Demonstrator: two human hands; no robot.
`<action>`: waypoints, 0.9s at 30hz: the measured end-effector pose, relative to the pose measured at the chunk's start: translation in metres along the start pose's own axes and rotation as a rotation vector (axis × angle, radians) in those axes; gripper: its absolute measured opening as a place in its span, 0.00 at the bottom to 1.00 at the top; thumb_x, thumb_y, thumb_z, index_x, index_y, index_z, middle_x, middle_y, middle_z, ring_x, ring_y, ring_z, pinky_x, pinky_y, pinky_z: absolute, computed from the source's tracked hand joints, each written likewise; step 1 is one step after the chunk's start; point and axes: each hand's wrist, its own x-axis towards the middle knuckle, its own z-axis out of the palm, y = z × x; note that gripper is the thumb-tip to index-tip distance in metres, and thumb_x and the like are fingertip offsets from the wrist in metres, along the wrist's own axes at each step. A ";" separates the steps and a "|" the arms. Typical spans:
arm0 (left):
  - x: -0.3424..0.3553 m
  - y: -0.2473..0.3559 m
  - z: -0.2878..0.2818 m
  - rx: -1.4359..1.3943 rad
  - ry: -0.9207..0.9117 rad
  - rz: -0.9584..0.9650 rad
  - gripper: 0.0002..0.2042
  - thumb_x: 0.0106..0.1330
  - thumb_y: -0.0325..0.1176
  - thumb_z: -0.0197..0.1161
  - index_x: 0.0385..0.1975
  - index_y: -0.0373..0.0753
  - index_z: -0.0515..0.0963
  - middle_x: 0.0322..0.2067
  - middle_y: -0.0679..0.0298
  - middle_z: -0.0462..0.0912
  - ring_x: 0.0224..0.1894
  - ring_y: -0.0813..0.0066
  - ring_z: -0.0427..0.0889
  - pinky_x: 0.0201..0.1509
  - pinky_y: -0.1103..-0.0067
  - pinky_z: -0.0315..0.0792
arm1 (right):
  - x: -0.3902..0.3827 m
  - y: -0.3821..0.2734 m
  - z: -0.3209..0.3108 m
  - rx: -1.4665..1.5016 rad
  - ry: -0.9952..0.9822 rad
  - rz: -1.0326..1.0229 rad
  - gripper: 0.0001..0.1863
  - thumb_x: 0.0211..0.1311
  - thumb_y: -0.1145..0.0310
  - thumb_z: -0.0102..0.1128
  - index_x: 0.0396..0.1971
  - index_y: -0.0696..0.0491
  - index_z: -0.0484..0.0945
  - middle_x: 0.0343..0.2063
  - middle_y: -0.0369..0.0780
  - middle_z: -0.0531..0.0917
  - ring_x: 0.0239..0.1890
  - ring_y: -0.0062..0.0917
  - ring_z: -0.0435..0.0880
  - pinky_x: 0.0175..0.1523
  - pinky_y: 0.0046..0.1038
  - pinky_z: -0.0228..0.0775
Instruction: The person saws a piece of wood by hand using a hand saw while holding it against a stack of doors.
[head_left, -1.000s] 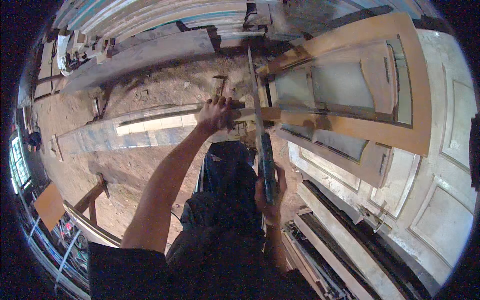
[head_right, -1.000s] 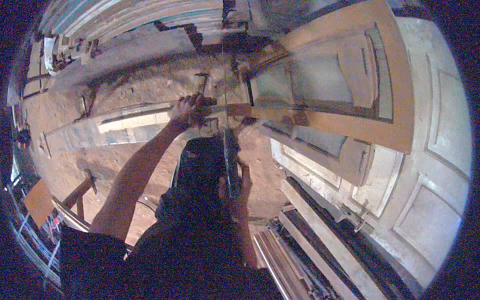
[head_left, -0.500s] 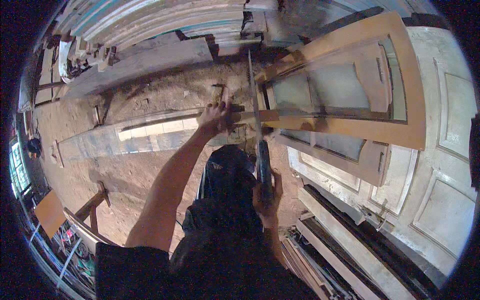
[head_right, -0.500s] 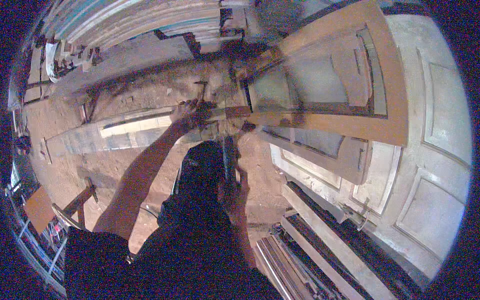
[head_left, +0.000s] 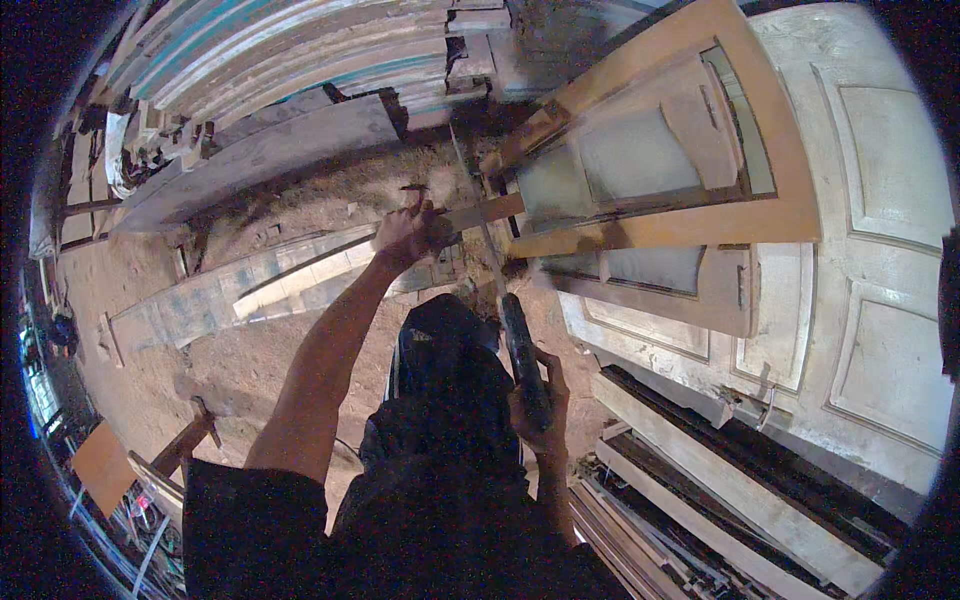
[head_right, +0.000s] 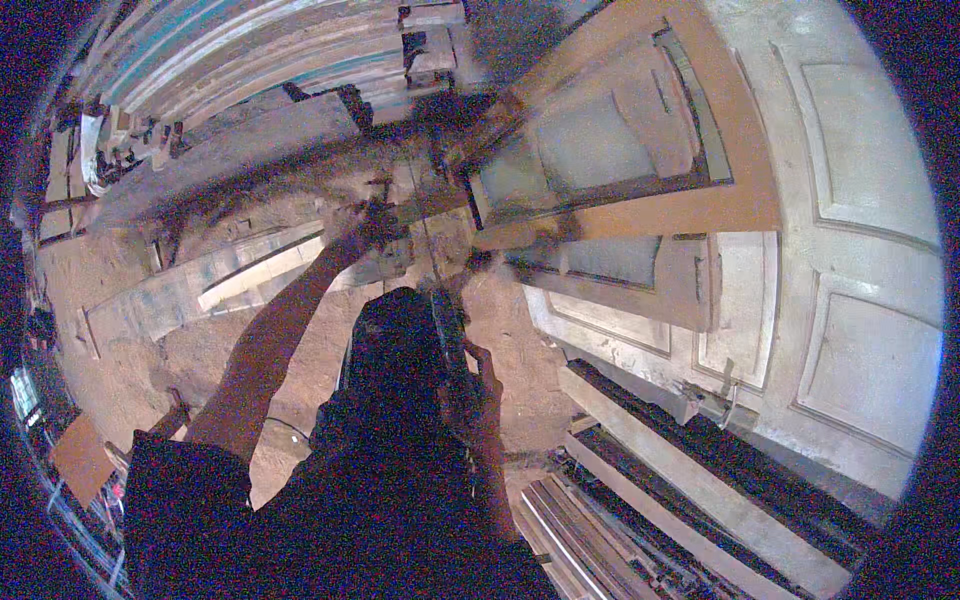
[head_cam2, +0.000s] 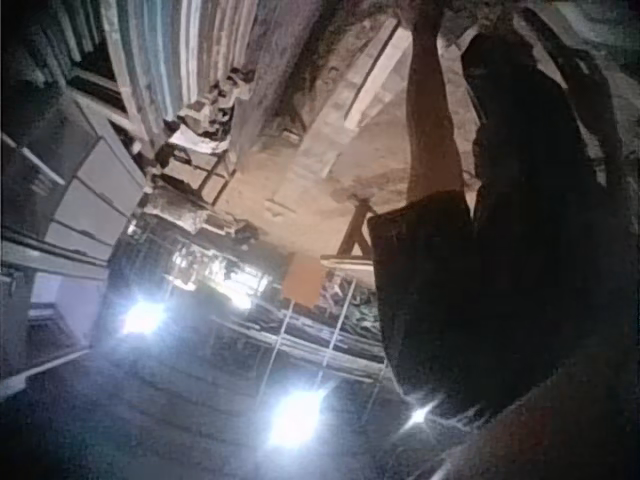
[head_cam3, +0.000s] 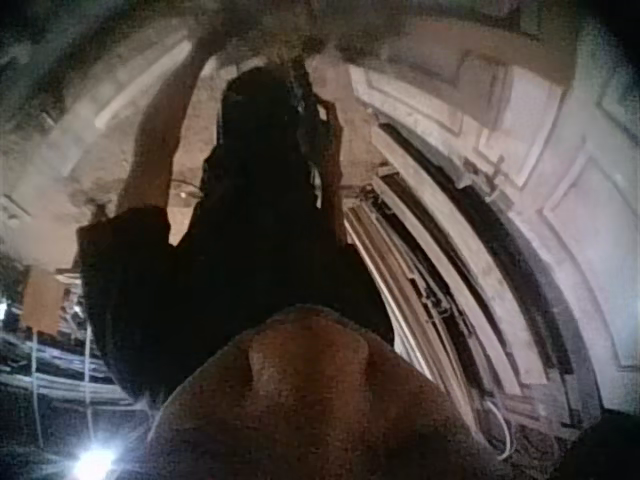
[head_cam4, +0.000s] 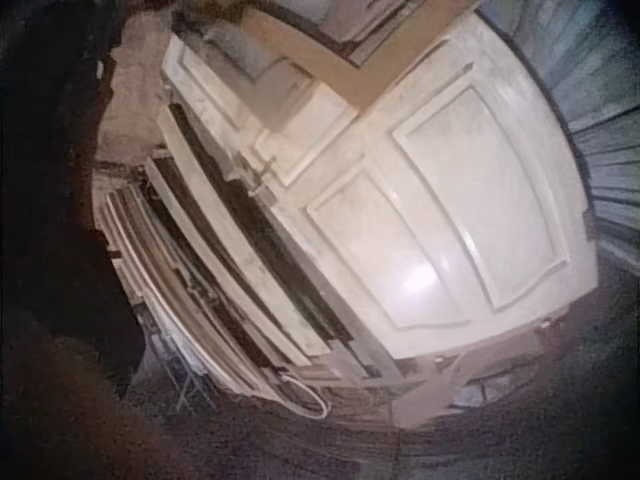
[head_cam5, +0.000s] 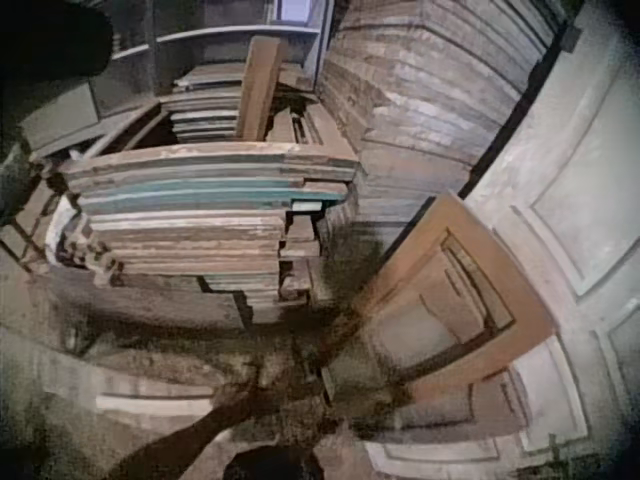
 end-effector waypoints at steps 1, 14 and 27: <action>0.000 0.002 -0.001 0.017 -0.014 0.009 0.40 0.54 0.54 0.69 0.66 0.41 0.65 0.45 0.49 0.82 0.47 0.49 0.84 0.46 0.59 0.77 | -0.004 0.003 0.005 0.001 0.010 0.034 0.27 0.56 0.75 0.61 0.58 0.56 0.68 0.23 0.33 0.78 0.21 0.13 0.74 0.27 0.19 0.63; 0.022 -0.086 0.030 -0.214 0.278 0.391 0.30 0.58 0.61 0.65 0.57 0.51 0.76 0.47 0.56 0.82 0.47 0.54 0.83 0.49 0.62 0.77 | -0.029 0.034 0.036 0.118 0.008 -0.327 0.28 0.62 0.63 0.68 0.57 0.57 0.66 0.35 0.42 0.86 0.35 0.29 0.84 0.41 0.29 0.76; -0.006 -0.027 0.006 0.636 0.579 0.241 0.42 0.56 0.66 0.64 0.64 0.43 0.69 0.66 0.50 0.66 0.65 0.47 0.68 0.66 0.45 0.62 | 0.021 0.034 0.010 0.031 -0.044 -0.590 0.26 0.62 0.75 0.65 0.59 0.57 0.68 0.37 0.38 0.82 0.34 0.20 0.80 0.39 0.26 0.75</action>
